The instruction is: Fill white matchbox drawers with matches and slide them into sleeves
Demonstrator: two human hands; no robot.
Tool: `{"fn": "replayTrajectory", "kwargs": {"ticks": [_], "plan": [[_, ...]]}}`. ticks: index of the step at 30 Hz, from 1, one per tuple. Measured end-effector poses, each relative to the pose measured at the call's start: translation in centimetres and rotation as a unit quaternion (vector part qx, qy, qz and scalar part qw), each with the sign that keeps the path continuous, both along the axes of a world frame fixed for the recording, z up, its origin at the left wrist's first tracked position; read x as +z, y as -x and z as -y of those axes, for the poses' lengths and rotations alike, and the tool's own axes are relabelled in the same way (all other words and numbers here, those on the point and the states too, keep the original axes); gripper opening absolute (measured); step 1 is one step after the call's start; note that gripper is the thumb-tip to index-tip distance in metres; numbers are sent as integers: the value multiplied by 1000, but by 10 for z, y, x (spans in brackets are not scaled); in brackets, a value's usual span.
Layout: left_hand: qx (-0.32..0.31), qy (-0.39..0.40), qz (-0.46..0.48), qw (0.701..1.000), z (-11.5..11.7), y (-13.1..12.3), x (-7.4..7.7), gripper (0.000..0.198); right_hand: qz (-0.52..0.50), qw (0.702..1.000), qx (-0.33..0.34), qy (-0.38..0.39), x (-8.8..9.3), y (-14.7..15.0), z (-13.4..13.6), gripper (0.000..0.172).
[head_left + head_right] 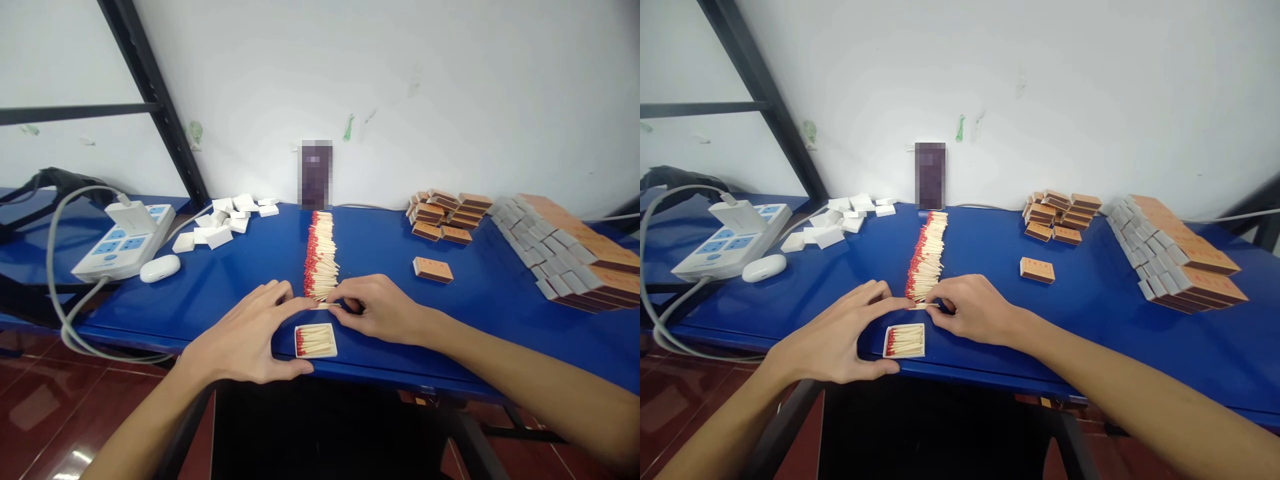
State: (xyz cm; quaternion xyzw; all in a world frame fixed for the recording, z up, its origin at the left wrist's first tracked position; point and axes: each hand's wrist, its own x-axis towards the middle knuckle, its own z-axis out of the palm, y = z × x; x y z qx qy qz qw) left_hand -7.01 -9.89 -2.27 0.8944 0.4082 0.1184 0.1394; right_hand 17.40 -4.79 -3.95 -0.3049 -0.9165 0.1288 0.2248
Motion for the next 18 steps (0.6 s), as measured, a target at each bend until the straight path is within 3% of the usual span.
{"fn": "replayTrajectory", "kwargs": {"ticks": [13, 18], "plan": [[2, 7, -14, 1000, -1, -1, 1, 80, 16, 999, 38, 4, 8, -8, 1, 12], [-7, 3, -9, 1000, -1, -1, 2, 69, 16, 999, 36, 3, 8, -9, 1, 13]]}}
